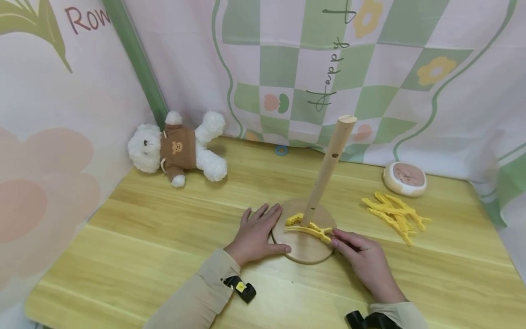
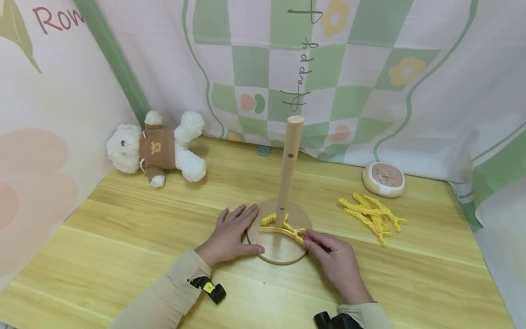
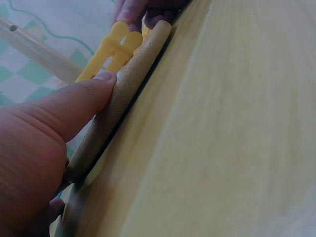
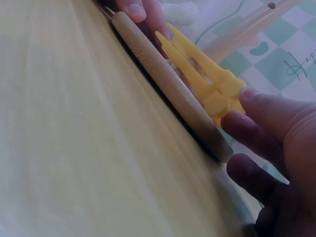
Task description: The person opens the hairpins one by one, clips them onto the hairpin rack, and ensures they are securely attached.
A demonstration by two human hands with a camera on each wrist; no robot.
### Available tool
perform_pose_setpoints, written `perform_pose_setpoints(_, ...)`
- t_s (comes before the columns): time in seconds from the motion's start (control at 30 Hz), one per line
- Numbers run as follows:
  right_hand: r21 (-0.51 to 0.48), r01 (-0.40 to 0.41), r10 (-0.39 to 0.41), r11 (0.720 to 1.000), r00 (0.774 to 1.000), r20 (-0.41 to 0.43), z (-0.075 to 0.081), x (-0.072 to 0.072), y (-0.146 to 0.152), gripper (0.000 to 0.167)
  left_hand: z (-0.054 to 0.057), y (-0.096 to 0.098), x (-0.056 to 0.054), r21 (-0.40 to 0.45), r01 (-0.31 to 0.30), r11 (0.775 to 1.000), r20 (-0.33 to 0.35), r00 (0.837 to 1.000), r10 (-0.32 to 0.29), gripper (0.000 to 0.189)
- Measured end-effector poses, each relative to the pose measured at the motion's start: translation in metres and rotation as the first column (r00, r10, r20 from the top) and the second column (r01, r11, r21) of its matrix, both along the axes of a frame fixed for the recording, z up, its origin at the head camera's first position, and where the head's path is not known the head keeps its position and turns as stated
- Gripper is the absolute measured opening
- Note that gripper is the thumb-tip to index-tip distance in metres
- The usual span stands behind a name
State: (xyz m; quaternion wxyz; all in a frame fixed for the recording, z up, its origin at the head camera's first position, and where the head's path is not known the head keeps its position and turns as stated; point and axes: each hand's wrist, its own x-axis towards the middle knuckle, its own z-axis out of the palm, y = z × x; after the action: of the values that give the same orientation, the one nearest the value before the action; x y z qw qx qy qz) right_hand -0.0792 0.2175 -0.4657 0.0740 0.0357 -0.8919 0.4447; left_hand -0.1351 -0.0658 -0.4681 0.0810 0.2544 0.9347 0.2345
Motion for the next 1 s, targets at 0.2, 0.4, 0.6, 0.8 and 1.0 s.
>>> perform_pose_setpoints(0.2,-0.004,-0.006,0.006,1.0,1.0,-0.001,-0.001,0.0009,0.0012,0.029,0.0008,0.0003,0.0,0.018,0.0,1.0,0.005,1.0,-0.001,0.105)
perform_pose_setpoints(0.4,-0.066,-0.03,0.03,0.997,1.0,0.004,-0.0014,-0.0003,0.0002,0.034,-0.0012,0.0006,-0.0002,0.021,-0.008,1.0,-0.002,1.0,0.008,0.106)
perform_pose_setpoints(0.6,-0.079,-0.032,0.033,0.996,0.999,0.013,-0.0005,-0.0012,-0.0013,0.035,-0.003,0.0003,-0.0011,0.015,-0.015,1.0,-0.004,1.0,0.015,0.107)
perform_pose_setpoints(0.8,-0.078,-0.026,0.029,0.997,0.999,0.038,0.001,-0.0006,-0.0013,0.035,-0.0026,0.0,-0.0008,0.013,-0.017,1.0,0.001,1.0,0.017,0.107)
perform_pose_setpoints(1.0,-0.09,-0.024,0.029,0.996,0.998,0.052,0.0012,-0.0003,-0.0005,0.035,-0.0024,0.0002,-0.0008,0.018,-0.017,1.0,0.003,1.0,0.017,0.107)
